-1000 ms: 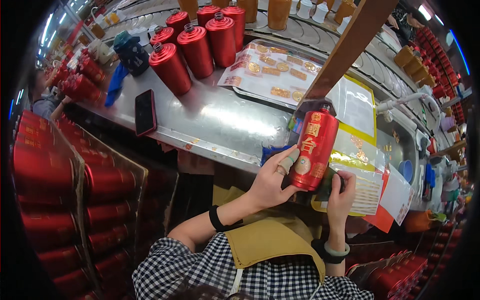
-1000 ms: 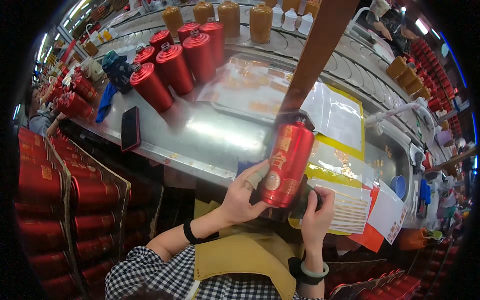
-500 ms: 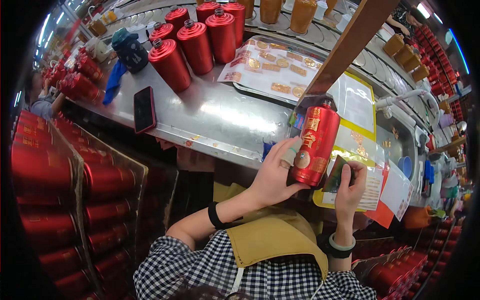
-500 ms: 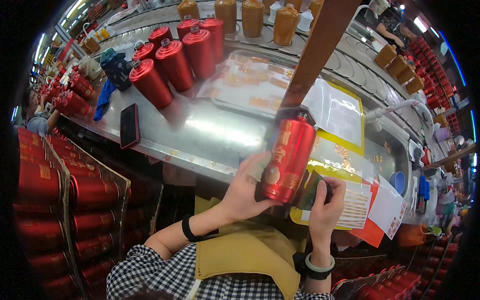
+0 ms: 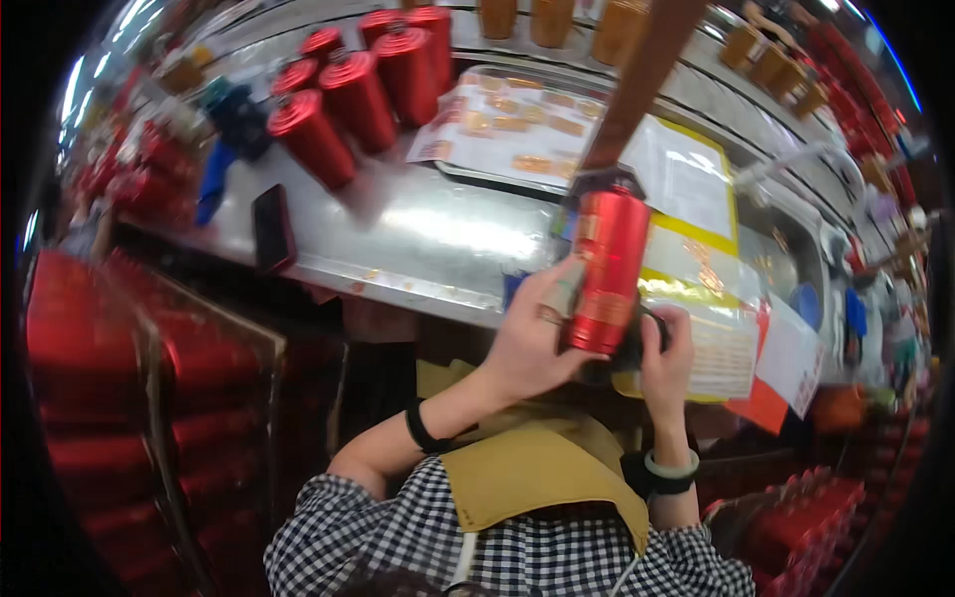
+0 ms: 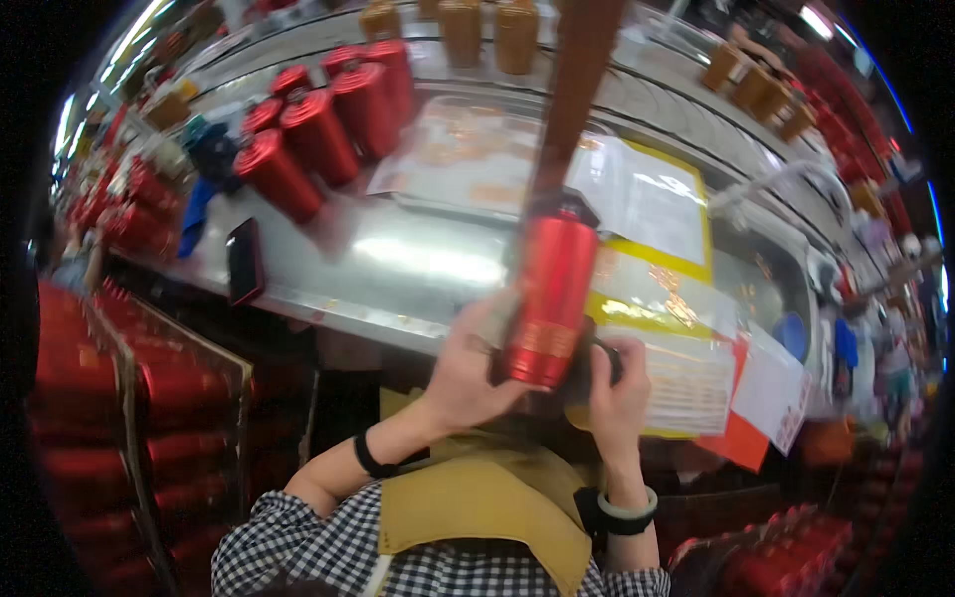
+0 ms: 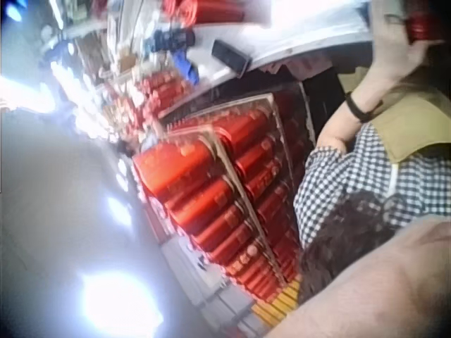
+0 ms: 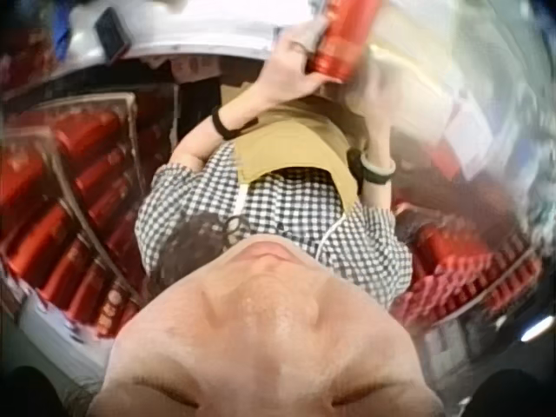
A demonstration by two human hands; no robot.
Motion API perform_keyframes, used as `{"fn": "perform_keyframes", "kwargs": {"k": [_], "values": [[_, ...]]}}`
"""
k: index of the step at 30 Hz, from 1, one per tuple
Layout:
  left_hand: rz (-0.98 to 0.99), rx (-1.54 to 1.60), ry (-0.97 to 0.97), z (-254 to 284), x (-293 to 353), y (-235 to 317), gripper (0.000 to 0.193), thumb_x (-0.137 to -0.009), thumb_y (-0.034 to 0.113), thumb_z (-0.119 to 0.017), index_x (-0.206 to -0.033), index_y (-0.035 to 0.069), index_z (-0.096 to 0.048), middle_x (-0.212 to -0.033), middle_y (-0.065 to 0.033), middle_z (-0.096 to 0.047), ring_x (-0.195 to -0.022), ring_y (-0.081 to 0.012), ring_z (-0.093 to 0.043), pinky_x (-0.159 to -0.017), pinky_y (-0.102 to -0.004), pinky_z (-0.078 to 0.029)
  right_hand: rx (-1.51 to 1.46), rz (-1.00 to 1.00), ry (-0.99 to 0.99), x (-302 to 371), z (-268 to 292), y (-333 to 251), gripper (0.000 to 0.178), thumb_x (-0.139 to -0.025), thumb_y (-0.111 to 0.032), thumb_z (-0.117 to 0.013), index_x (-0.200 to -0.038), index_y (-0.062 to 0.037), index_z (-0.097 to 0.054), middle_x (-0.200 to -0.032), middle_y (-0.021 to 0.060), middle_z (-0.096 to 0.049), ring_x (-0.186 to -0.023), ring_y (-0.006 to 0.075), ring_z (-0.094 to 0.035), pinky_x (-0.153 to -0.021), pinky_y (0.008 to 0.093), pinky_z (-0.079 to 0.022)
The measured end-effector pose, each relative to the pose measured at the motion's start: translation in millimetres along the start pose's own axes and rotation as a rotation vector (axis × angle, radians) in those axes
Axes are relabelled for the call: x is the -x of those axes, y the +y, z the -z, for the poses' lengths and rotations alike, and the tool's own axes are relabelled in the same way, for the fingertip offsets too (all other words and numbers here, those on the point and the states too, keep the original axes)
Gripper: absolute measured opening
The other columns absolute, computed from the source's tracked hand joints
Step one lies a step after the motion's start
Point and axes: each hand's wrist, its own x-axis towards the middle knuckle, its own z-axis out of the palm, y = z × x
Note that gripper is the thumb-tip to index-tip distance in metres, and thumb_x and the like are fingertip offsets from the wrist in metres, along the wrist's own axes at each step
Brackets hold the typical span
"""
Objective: The person picks up a red bottle, applies gold labels to it, and smooths them with a scraper. They then apply a gold band around the bottle's base, smooth it, and place the finished bottle onto a tray before picking up a new bottle.
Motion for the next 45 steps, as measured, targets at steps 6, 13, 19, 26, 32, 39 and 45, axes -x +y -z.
{"fn": "perform_keyframes", "kwargs": {"k": [6,13,19,26,32,39,45], "values": [[0.072,-0.002,0.018,13.1,4.8,-4.1,0.093,-0.072,0.011,-0.090,-0.153,-0.002,-0.045,-0.147,-0.0218,-0.054,-0.129,-0.0352,-0.058,-0.109,-0.0403,-0.047,-0.019,0.226,-0.110,-23.7,12.5,-30.1,0.028,-0.095,-0.002,-0.064,-0.123,-0.0023,-0.063,-0.110,0.0161,-0.068,-0.103,0.0337,-0.066,-0.087,0.0394,-0.053],[0.089,0.003,-0.045,8.1,8.3,-7.7,0.094,-0.073,0.005,-0.087,-0.154,-0.005,-0.041,-0.152,-0.0217,-0.052,-0.138,-0.0340,-0.054,-0.115,-0.0410,-0.041,0.098,0.418,0.093,-47.0,17.1,-21.6,0.030,-0.085,0.001,-0.071,-0.115,-0.0075,-0.071,-0.103,0.0108,-0.072,-0.094,0.0323,-0.068,-0.082,0.0400,-0.054],[0.221,0.080,-0.010,-1.2,15.3,-10.6,0.088,-0.077,0.008,-0.084,-0.153,-0.007,-0.042,-0.152,-0.0233,-0.051,-0.138,-0.0352,-0.053,-0.116,-0.0427,-0.040,-0.035,0.828,-0.256,-10.5,25.7,-16.1,0.025,-0.082,-0.015,-0.076,-0.106,-0.0119,-0.079,-0.112,-0.0010,-0.075,-0.091,0.0172,-0.065,-0.081,0.0340,-0.052],[0.243,0.038,-0.046,1.2,15.5,-6.3,0.087,-0.081,0.011,-0.086,-0.151,-0.011,-0.040,-0.148,-0.0230,-0.052,-0.131,-0.0331,-0.058,-0.112,-0.0423,-0.045,-0.005,0.468,-0.135,-44.1,22.5,-12.8,0.037,-0.070,-0.009,-0.083,-0.106,-0.0099,-0.078,-0.102,-0.0026,-0.075,-0.077,0.0179,-0.060,-0.072,0.0318,-0.047],[0.263,0.060,-0.005,-9.3,10.8,-3.0,0.079,-0.087,0.012,-0.082,-0.150,-0.011,-0.040,-0.144,-0.0233,-0.055,-0.128,-0.0323,-0.060,-0.110,-0.0430,-0.046,0.119,0.675,-0.096,-47.7,30.1,-4.5,0.024,-0.084,-0.014,-0.074,-0.105,-0.0235,-0.079,-0.120,-0.0084,-0.074,-0.110,0.0136,-0.062,-0.083,0.0339,-0.044],[0.487,0.354,0.062,-8.9,20.2,-7.8,0.061,-0.099,0.012,-0.055,-0.154,-0.005,-0.039,-0.151,-0.0200,-0.050,-0.133,-0.0309,-0.056,-0.111,-0.0444,-0.048,-0.042,0.763,-0.223,-19.6,21.9,-1.4,0.020,-0.089,-0.014,-0.071,-0.107,-0.0214,-0.077,-0.121,-0.0079,-0.073,-0.104,0.0126,-0.062,-0.082,0.0328,-0.045],[0.326,0.176,-0.034,-1.2,20.7,-10.4,0.087,-0.082,0.008,-0.082,-0.154,-0.009,-0.037,-0.154,-0.0210,-0.047,-0.138,-0.0308,-0.052,-0.115,-0.0418,-0.042,-0.105,0.763,-0.269,-22.4,25.5,-21.1,0.020,-0.088,-0.014,-0.073,-0.108,-0.0152,-0.076,-0.112,-0.0039,-0.073,-0.084,0.0149,-0.060,-0.076,0.0332,-0.045]]}}
